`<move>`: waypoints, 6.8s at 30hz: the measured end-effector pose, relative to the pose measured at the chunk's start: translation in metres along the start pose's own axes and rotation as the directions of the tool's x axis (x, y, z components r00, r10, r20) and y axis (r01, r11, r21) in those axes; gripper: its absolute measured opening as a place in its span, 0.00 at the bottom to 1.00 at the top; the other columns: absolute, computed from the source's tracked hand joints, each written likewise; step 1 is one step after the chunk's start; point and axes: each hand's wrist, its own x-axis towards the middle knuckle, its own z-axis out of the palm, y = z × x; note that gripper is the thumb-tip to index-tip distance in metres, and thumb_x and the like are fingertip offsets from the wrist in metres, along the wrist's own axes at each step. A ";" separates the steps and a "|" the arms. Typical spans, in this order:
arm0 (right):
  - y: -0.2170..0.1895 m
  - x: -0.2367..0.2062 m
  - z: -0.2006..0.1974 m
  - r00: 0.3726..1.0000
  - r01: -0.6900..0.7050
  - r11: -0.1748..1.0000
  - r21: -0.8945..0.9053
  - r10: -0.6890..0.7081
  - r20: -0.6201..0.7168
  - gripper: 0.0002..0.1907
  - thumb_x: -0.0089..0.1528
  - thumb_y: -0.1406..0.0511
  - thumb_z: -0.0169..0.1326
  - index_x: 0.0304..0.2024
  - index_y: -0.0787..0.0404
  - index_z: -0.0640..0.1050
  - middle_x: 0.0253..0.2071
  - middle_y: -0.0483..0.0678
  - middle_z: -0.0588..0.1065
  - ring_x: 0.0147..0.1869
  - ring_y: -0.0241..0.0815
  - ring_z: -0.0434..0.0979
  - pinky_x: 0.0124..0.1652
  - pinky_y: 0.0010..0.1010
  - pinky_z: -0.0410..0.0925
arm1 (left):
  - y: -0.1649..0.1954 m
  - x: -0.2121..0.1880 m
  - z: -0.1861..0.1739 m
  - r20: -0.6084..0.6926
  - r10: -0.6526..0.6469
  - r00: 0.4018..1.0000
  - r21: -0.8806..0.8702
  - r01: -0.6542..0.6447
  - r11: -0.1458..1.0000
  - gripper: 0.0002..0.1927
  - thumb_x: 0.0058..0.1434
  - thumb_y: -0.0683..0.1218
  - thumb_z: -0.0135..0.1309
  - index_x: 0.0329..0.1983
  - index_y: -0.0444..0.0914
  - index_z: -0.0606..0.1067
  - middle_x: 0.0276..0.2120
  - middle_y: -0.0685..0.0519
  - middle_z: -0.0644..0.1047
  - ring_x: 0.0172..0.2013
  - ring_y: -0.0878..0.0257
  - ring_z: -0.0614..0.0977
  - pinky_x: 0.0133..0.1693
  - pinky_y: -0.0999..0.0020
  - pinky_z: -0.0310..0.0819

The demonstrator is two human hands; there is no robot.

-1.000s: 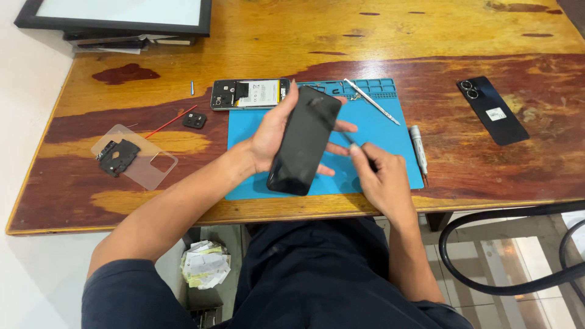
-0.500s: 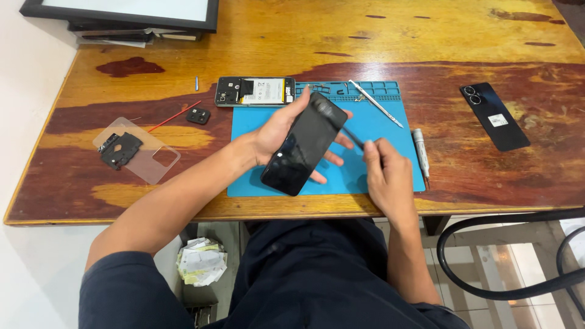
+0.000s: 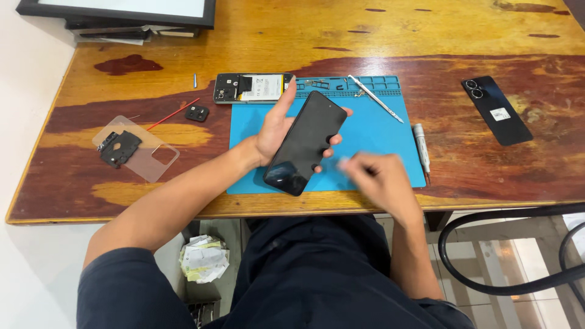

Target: The person uses a screwdriver to remove screws from a smartphone, then uses a prying tool to separate the screen from the frame. They lift the screen assembly and disconnect internal ribbon cables, then remove the battery from the chassis.

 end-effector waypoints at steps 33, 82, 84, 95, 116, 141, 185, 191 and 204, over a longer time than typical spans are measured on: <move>-0.005 -0.011 0.005 0.996 -0.091 0.994 -0.060 0.089 -0.029 0.17 0.62 0.59 0.63 0.26 0.67 0.81 0.13 0.44 0.64 0.20 0.29 0.58 0.21 0.27 0.54 | -0.010 -0.006 0.005 -0.093 0.145 0.985 0.067 -0.139 0.988 0.54 0.61 0.82 0.26 0.79 0.45 0.58 0.48 0.48 0.76 0.45 0.56 0.80 0.47 0.51 0.79; 0.012 0.132 -0.007 0.998 0.028 0.709 -0.704 -0.054 -0.015 0.07 0.54 0.65 0.62 0.33 0.62 0.82 0.32 0.59 0.79 0.37 0.64 0.79 0.39 0.51 0.72 | 0.008 -0.047 -0.039 -0.092 0.482 0.871 0.551 -0.359 0.753 0.19 0.70 0.50 0.50 0.60 0.42 0.63 0.33 0.57 0.63 0.33 0.68 0.66 0.36 0.71 0.62; 0.008 0.133 -0.004 0.997 -0.016 0.759 -0.650 -0.033 -0.063 0.06 0.57 0.67 0.61 0.35 0.63 0.81 0.32 0.58 0.79 0.38 0.64 0.79 0.40 0.50 0.72 | 0.009 -0.047 -0.045 -0.124 0.433 0.893 0.418 -0.348 0.839 0.18 0.70 0.52 0.49 0.59 0.43 0.62 0.36 0.56 0.65 0.35 0.67 0.69 0.39 0.69 0.66; -0.055 0.110 0.018 0.858 0.471 0.776 -0.420 -0.513 0.017 0.10 0.67 0.64 0.62 0.36 0.64 0.78 0.30 0.52 0.75 0.33 0.50 0.75 0.32 0.37 0.67 | 0.037 -0.059 -0.033 -0.167 0.321 0.932 0.057 -0.316 0.947 0.39 0.65 0.77 0.36 0.53 0.39 0.69 0.35 0.52 0.68 0.33 0.58 0.71 0.38 0.58 0.70; -0.007 0.141 0.035 0.793 0.561 0.735 -0.380 -0.610 -0.010 0.18 0.62 0.59 0.72 0.31 0.60 0.77 0.22 0.48 0.74 0.25 0.42 0.77 0.26 0.30 0.66 | 0.043 -0.049 -0.025 -0.062 0.210 0.976 0.004 -0.210 0.978 0.42 0.64 0.80 0.33 0.51 0.39 0.70 0.35 0.55 0.66 0.34 0.59 0.68 0.39 0.60 0.66; -0.003 0.141 0.039 0.809 0.537 0.742 -0.402 -0.588 -0.005 0.16 0.62 0.60 0.72 0.32 0.60 0.77 0.21 0.48 0.73 0.25 0.42 0.76 0.25 0.30 0.65 | 0.046 -0.051 -0.026 -0.051 0.229 0.972 0.089 -0.224 0.971 0.43 0.64 0.80 0.31 0.50 0.39 0.70 0.34 0.55 0.66 0.33 0.60 0.68 0.38 0.61 0.65; -0.018 0.138 -0.018 0.799 0.111 0.994 -0.026 -0.073 0.597 0.11 0.65 0.59 0.58 0.41 0.59 0.83 0.21 0.42 0.72 0.25 0.34 0.64 0.26 0.32 0.60 | 0.053 -0.038 0.004 -0.204 0.507 0.837 0.093 -0.500 0.861 0.36 0.69 0.74 0.35 0.59 0.40 0.67 0.38 0.49 0.69 0.39 0.57 0.72 0.46 0.54 0.71; -0.025 0.131 -0.015 0.790 0.193 0.980 -0.042 -0.130 0.598 0.13 0.65 0.57 0.59 0.38 0.60 0.84 0.21 0.44 0.73 0.24 0.36 0.65 0.26 0.34 0.61 | 0.061 -0.044 0.014 -0.148 0.583 0.799 0.114 -0.572 0.812 0.30 0.72 0.70 0.39 0.59 0.43 0.66 0.36 0.52 0.64 0.38 0.59 0.68 0.43 0.58 0.67; -0.054 0.114 -0.008 0.836 0.352 0.915 -0.195 -0.213 0.506 0.12 0.65 0.56 0.57 0.43 0.55 0.83 0.19 0.55 0.72 0.22 0.51 0.72 0.26 0.42 0.62 | 0.070 -0.042 0.023 -0.125 0.672 0.730 0.077 -0.668 0.740 0.28 0.71 0.69 0.41 0.58 0.44 0.66 0.37 0.52 0.63 0.34 0.61 0.66 0.42 0.61 0.64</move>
